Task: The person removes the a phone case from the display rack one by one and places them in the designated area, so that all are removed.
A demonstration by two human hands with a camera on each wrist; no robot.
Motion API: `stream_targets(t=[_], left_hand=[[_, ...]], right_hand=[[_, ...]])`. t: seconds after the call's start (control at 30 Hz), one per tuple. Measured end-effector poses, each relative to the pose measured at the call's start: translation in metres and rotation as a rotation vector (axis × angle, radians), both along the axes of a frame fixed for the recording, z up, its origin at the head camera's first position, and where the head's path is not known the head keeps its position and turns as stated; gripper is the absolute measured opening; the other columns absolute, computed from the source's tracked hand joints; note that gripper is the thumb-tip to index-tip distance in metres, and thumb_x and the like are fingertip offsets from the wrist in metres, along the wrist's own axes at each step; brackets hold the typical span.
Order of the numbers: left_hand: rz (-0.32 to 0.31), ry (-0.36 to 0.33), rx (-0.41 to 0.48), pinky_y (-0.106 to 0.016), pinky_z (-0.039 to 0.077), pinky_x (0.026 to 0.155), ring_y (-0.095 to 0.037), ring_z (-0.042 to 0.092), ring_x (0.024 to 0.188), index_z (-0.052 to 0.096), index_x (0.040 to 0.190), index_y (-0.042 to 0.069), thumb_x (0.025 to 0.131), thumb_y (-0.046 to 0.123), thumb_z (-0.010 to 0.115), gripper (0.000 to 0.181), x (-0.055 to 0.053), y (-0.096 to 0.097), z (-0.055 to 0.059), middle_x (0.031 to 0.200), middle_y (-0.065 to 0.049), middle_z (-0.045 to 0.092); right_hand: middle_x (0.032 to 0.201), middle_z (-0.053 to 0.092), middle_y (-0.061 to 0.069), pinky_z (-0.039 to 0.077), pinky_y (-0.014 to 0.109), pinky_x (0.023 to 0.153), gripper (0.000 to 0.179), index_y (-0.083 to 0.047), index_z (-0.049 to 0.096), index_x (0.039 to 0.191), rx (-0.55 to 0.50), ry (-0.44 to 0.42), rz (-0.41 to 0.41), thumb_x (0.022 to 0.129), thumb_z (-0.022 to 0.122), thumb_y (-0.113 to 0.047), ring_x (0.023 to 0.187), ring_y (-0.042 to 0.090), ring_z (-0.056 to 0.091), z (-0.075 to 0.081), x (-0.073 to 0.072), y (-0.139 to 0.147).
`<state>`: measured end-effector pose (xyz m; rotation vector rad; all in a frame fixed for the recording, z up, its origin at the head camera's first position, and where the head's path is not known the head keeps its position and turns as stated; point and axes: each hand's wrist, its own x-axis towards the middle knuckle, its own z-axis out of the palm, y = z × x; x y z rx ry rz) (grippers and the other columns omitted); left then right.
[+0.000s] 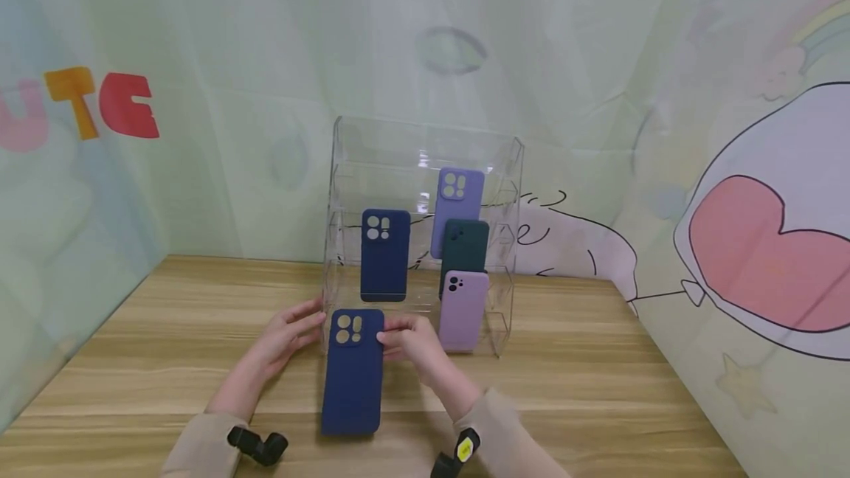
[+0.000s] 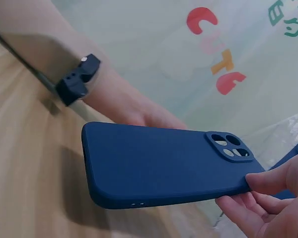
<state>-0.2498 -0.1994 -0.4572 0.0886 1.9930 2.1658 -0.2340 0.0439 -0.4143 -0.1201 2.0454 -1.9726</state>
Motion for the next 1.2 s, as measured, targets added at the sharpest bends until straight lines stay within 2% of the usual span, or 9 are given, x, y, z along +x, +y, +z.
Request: stream_targets(t=[0.2, 0.4, 0.7, 0.8, 1.0, 1.2], left_hand=[[-0.002, -0.001, -0.013, -0.021, 0.049, 0.097, 0.012, 0.053, 0.098, 0.018, 0.151, -0.010, 0.101, 0.017, 0.054, 0.067, 0.000, -0.001, -0.001, 0.159, -0.028, 0.015], [-0.009, 0.005, -0.013, -0.021, 0.050, 0.095, 0.008, 0.052, 0.105, 0.019, 0.151, -0.010, 0.101, 0.019, 0.055, 0.068, -0.002, -0.002, -0.003, 0.160, -0.026, 0.015], [-0.010, -0.001, -0.007, -0.020, 0.049, 0.096, -0.016, 0.041, 0.133, 0.019, 0.152, -0.009, 0.101, 0.021, 0.054, 0.068, -0.002, -0.004, -0.008, 0.161, -0.023, 0.014], [-0.007, 0.000, 0.001, -0.020, 0.049, 0.096, -0.013, 0.044, 0.131, 0.019, 0.151, -0.010, 0.101, 0.020, 0.053, 0.068, -0.002, -0.004, -0.010, 0.160, -0.024, 0.014], [0.009, -0.005, 0.021, -0.020, 0.049, 0.095, 0.003, 0.050, 0.115, 0.020, 0.151, -0.010, 0.101, 0.019, 0.053, 0.066, -0.003, -0.004, -0.012, 0.160, -0.023, 0.015], [0.011, -0.002, 0.024, -0.021, 0.049, 0.095, 0.003, 0.050, 0.116, 0.021, 0.151, -0.010, 0.101, 0.019, 0.054, 0.066, -0.003, -0.004, -0.012, 0.160, -0.023, 0.016]], right_hand=[[0.088, 0.071, 0.010, 0.061, 0.040, 0.069, 0.021, 0.012, 0.064, 0.105, 0.040, -0.047, -0.002, 0.087, 0.066, 0.001, 0.070, 0.015, 0.067, -0.016, 0.010, -0.006], [0.074, 0.067, 0.005, 0.061, 0.034, 0.062, 0.017, 0.012, 0.065, 0.101, 0.039, -0.080, 0.008, 0.086, 0.066, 0.004, 0.061, 0.012, 0.063, -0.028, 0.017, -0.014], [0.065, 0.060, 0.004, 0.061, 0.035, 0.059, 0.006, 0.007, 0.060, 0.090, 0.015, -0.115, 0.023, 0.085, 0.065, 0.008, 0.055, 0.013, 0.060, -0.037, 0.022, -0.028], [0.064, 0.059, 0.004, 0.061, 0.033, 0.058, 0.007, 0.004, 0.059, 0.087, 0.021, -0.125, 0.029, 0.085, 0.064, 0.008, 0.053, 0.012, 0.059, -0.041, 0.023, -0.032], [0.064, 0.058, 0.003, 0.060, 0.031, 0.057, 0.008, 0.003, 0.059, 0.087, 0.037, -0.141, 0.028, 0.084, 0.064, 0.008, 0.053, 0.011, 0.058, -0.045, 0.023, -0.038], [0.067, 0.056, 0.004, 0.060, 0.030, 0.057, 0.010, 0.003, 0.057, 0.089, 0.082, -0.149, 0.023, 0.085, 0.064, 0.009, 0.054, 0.012, 0.056, -0.048, 0.023, -0.045]])
